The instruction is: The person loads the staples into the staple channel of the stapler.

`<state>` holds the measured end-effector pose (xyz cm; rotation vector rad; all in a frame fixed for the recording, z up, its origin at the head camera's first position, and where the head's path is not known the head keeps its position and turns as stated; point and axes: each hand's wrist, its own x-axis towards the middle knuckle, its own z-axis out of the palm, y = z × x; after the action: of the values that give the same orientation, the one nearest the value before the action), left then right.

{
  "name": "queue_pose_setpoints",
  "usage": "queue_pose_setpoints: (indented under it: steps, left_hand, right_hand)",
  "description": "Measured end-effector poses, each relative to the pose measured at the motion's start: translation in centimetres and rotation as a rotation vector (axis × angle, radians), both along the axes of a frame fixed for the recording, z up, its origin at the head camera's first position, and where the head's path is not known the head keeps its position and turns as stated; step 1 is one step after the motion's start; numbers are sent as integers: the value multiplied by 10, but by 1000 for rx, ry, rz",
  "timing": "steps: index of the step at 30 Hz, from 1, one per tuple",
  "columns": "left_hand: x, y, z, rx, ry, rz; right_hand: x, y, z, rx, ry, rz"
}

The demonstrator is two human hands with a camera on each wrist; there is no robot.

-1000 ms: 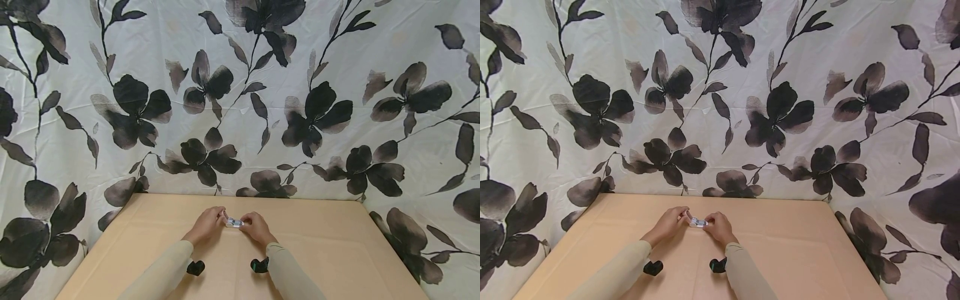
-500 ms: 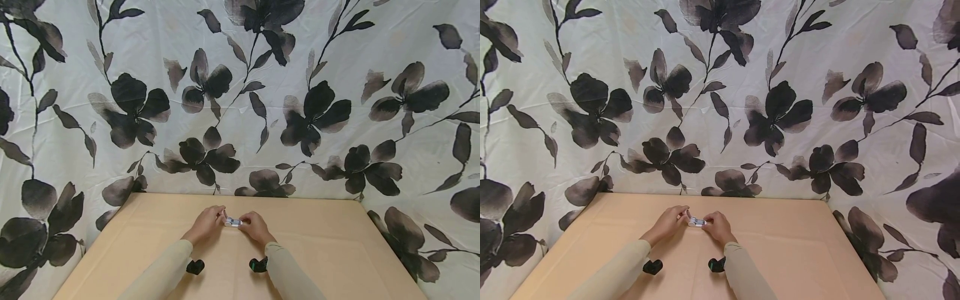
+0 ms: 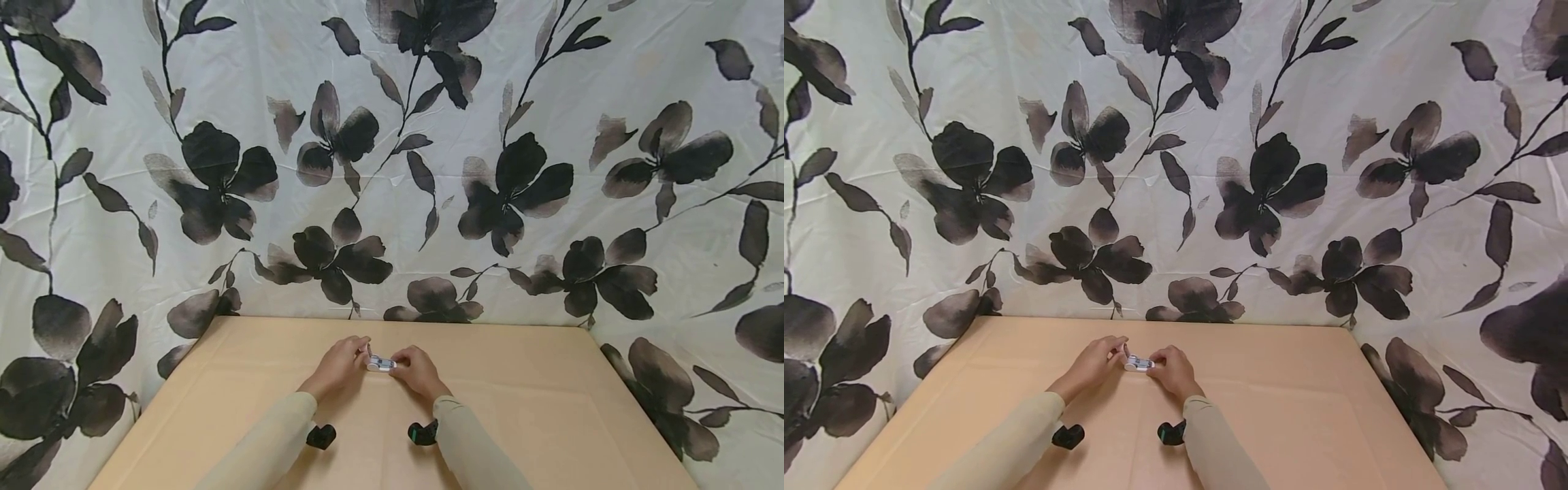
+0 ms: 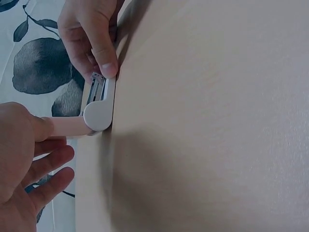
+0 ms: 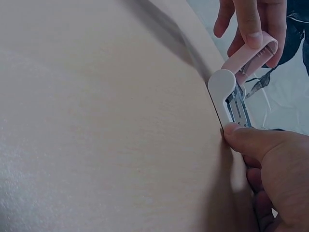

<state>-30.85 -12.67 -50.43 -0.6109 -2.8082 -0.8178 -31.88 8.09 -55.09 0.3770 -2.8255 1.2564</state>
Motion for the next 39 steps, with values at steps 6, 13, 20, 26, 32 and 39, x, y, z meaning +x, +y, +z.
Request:
queue_pose_setpoints:
  steps: [6, 13, 20, 26, 32, 39]
  left_hand:
    - [2, 2, 1, -12, 3, -1]
    - [2, 3, 1, -34, 23, -2]
    - [0, 5, 0, -37, 30, -6]
    - [-1, 8, -1, -26, 23, -13]
    - [-1, 8, 1, 5, 13, -23]
    - [-1, 8, 0, 7, 1, -23]
  right_hand:
    - [-1, 0, 0, -11, -22, -13]
    - [-3, 0, -1, -2, -35, -15]
    - [-1, 0, 1, 1, -39, -18]
    - [0, 0, 1, -4, -34, -7]
    - [0, 0, 1, -5, -25, -4]
    - [-1, 1, 0, -7, -29, -12]
